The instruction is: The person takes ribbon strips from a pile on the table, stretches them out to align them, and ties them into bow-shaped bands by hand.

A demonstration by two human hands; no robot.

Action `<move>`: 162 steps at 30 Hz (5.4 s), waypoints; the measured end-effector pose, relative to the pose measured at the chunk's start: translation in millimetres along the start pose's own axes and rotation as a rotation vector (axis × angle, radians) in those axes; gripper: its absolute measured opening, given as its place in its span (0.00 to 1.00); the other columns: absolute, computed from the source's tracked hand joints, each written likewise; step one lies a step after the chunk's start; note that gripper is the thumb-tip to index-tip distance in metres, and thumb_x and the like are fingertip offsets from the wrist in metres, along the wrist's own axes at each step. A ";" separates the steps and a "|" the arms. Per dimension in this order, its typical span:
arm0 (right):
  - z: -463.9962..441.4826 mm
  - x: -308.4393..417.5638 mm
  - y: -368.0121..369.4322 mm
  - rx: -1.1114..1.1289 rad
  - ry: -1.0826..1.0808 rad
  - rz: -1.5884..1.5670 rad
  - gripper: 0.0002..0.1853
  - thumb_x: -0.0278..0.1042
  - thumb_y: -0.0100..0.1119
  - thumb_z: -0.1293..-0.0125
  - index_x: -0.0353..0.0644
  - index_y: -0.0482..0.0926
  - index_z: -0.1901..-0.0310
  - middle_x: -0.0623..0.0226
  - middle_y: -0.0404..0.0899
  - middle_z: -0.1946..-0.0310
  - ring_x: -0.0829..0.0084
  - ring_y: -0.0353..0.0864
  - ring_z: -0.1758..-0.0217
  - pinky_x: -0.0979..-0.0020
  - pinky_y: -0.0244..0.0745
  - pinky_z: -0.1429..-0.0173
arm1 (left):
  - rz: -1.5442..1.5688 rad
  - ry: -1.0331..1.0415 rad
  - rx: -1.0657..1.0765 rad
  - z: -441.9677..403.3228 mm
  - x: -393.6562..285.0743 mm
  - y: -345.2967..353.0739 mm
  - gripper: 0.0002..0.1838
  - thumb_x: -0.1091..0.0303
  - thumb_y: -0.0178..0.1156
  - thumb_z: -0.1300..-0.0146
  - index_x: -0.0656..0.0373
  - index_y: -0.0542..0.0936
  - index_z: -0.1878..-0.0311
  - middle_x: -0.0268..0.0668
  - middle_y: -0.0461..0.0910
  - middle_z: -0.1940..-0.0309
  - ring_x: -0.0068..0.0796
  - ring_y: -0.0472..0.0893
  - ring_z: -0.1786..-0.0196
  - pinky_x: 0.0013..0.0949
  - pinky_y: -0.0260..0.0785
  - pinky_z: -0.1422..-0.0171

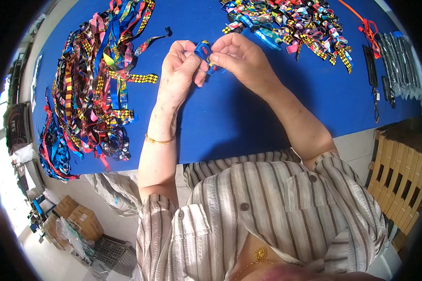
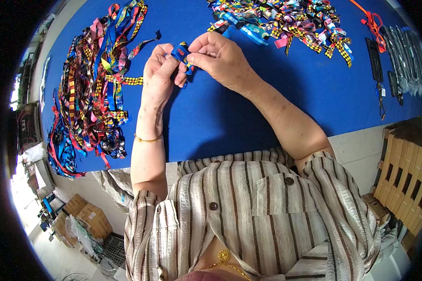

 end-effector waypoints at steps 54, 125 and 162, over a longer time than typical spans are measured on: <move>1.2 20.0 -1.0 0.120 -0.244 0.415 0.17 0.28 0.75 0.38 0.41 0.79 0.50 0.71 0.82 0.58 0.78 0.78 0.53 0.72 0.76 0.44 | -0.055 -0.029 0.125 -1.9 -4.0 -10.1 0.13 0.81 0.70 0.33 0.57 0.74 0.65 0.39 0.86 0.65 0.18 0.77 0.74 0.21 0.67 0.72; -6.8 -10.9 -20.4 0.142 0.218 0.143 0.07 0.31 0.64 0.27 0.35 0.84 0.56 0.70 0.85 0.67 0.84 0.79 0.66 0.77 0.75 0.60 | -1.373 0.993 0.022 33.6 -34.4 57.9 0.09 0.85 0.66 0.45 0.65 0.75 0.66 0.48 0.84 0.46 0.46 0.87 0.50 0.42 0.82 0.48; -0.8 22.0 -21.9 -0.229 -0.339 0.283 0.04 0.22 0.60 0.24 0.37 0.73 0.57 0.71 0.79 0.73 0.87 0.77 0.72 0.79 0.72 0.70 | -0.509 0.596 0.081 16.8 -43.7 17.7 0.13 0.76 0.53 0.20 0.62 0.84 0.40 0.41 0.82 0.37 0.31 0.82 0.37 0.34 0.74 0.32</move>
Point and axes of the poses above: each hand's wrist, its own z-axis away from the middle knuckle, its own y-axis out of the palm, x = y × z, the point moved 7 cm from there along -z, towards the middle knuckle
